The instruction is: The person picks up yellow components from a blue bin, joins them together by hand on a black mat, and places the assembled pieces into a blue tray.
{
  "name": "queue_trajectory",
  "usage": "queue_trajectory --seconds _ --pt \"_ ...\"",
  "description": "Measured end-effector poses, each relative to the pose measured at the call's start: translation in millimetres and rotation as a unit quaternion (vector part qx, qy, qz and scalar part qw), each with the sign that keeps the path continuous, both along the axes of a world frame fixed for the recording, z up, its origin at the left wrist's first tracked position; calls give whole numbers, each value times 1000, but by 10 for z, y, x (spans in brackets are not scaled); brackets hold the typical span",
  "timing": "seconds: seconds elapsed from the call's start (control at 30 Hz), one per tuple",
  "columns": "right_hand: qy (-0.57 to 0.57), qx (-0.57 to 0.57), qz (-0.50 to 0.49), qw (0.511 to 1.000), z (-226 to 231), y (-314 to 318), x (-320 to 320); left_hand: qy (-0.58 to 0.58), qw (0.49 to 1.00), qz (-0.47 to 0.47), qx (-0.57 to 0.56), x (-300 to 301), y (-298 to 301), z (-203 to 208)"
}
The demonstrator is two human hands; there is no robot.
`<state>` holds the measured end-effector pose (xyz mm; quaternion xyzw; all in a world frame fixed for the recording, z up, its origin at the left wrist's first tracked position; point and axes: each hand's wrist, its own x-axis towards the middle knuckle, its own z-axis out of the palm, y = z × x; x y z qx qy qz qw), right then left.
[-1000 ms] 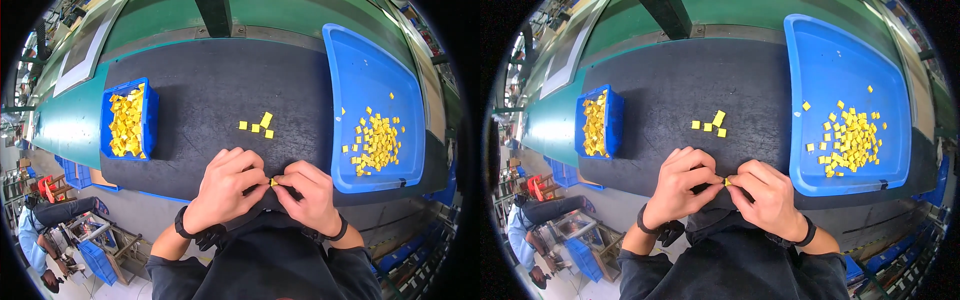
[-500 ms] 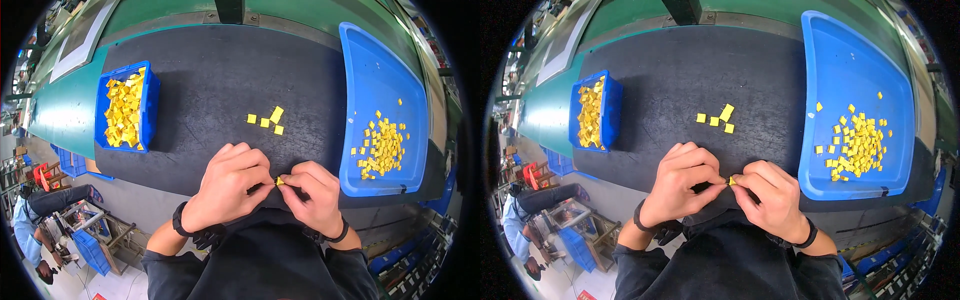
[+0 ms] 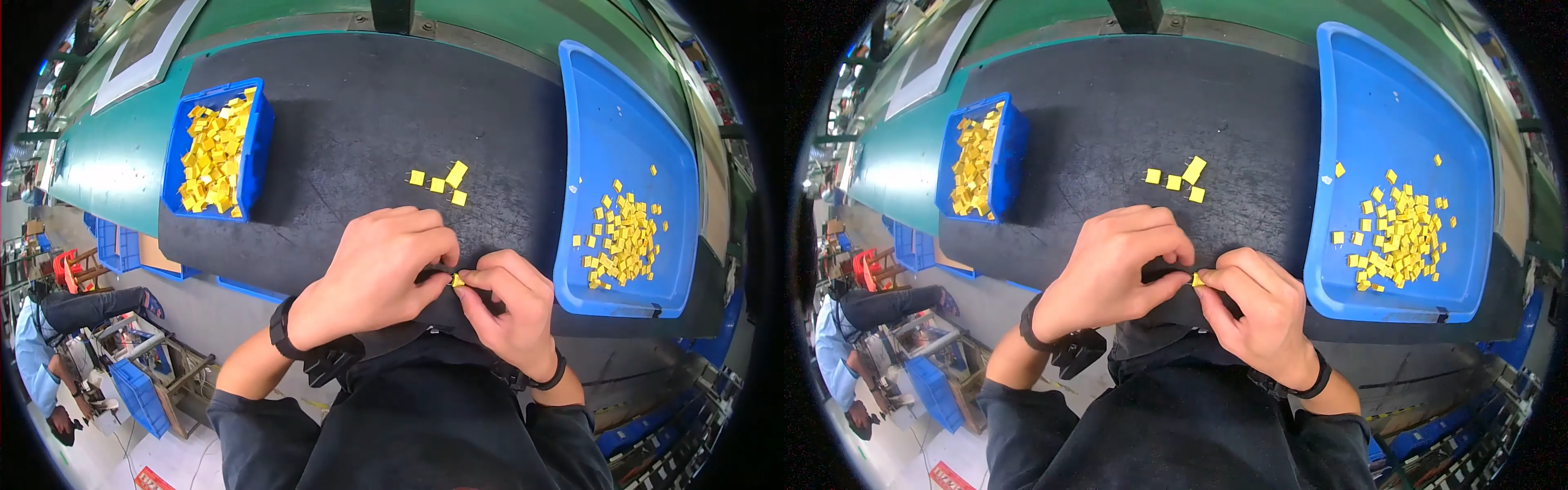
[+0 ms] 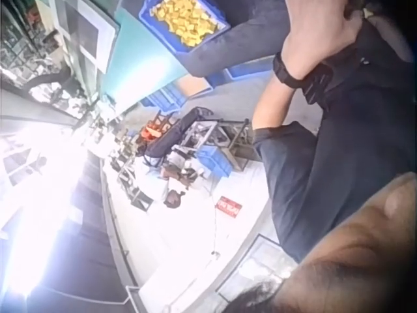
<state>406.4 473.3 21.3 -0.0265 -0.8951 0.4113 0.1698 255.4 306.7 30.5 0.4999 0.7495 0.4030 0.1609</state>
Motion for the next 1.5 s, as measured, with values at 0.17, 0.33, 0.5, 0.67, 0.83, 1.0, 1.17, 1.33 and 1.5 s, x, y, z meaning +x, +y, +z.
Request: queue_trajectory --seconds 0.17,0.33,0.5,0.67,0.83,1.0,1.17,1.33,1.5 --pt "4 -2 2 1000 2 1 3 25 999 -20 16 -6 -5 -29" --pt "2 -5 7 1000 7 8 -3 65 997 -22 29 5 -9 -56" --pt "0 -2 7 1000 0 5 -2 85 996 -32 19 2 -5 -81" --pt "0 4 13 1000 4 11 -12 89 995 -34 20 0 -11 -77" --pt "-4 4 16 1000 16 10 -16 71 996 -33 39 -14 -12 -113" --pt "-3 4 9 1000 20 4 -6 21 997 -15 69 -23 0 -88" --pt "6 12 15 1000 -7 -5 -8 -34 990 23 -131 -58 27 170" --pt "2 11 14 1000 -3 -4 0 -214 935 6 -281 -285 227 341" --pt "1 11 15 1000 4 6 -6 -237 920 8 -313 -240 235 362"
